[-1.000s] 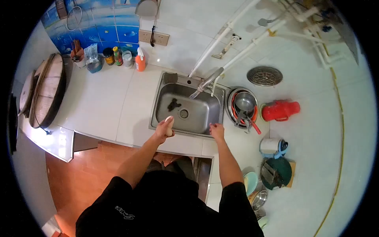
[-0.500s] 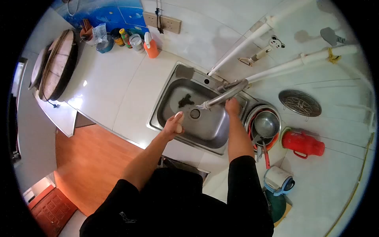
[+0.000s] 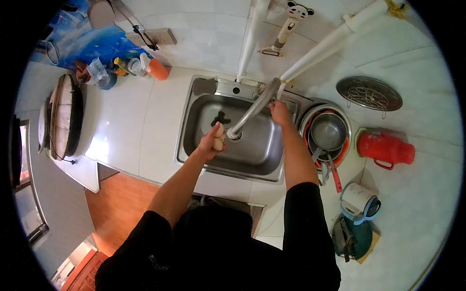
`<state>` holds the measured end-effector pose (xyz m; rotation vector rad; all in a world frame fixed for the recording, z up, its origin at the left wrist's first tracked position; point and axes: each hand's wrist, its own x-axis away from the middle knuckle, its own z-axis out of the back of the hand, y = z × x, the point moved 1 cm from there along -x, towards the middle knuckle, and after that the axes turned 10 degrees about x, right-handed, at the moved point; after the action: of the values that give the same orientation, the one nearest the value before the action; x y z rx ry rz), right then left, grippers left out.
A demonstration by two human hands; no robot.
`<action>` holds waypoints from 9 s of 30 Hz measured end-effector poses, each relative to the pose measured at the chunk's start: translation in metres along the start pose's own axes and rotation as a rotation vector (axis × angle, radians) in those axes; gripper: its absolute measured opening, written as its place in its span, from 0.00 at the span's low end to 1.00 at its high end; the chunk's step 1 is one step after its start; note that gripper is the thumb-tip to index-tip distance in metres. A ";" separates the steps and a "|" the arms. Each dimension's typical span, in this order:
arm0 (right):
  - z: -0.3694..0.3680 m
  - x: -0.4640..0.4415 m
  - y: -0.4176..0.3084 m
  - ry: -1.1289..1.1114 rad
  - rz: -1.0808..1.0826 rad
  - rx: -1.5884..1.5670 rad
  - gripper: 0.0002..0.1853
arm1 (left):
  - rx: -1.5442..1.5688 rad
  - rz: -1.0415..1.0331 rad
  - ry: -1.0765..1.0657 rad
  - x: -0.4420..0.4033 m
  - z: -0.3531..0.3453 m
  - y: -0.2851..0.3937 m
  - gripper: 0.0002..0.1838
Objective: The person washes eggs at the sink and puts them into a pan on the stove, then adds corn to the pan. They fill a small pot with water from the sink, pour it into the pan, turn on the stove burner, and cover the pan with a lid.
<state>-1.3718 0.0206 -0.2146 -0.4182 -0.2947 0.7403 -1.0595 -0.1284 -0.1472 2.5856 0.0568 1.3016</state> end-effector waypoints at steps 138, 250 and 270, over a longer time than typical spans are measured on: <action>-0.057 0.152 -0.165 -0.026 0.078 -0.160 0.18 | -0.571 -0.129 -0.037 -0.026 0.007 -0.006 0.25; -0.097 0.144 -0.148 -0.258 -0.119 -0.731 0.23 | -0.320 -0.086 -0.210 -0.031 0.018 -0.001 0.17; -0.059 0.135 -0.190 -0.210 -0.512 -0.984 0.19 | -0.332 -0.063 -0.179 -0.037 0.016 -0.006 0.24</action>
<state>-1.1417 -0.0257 -0.1631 -1.1420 -0.9343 0.0821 -1.0689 -0.1315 -0.1867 2.3801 -0.1010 0.9595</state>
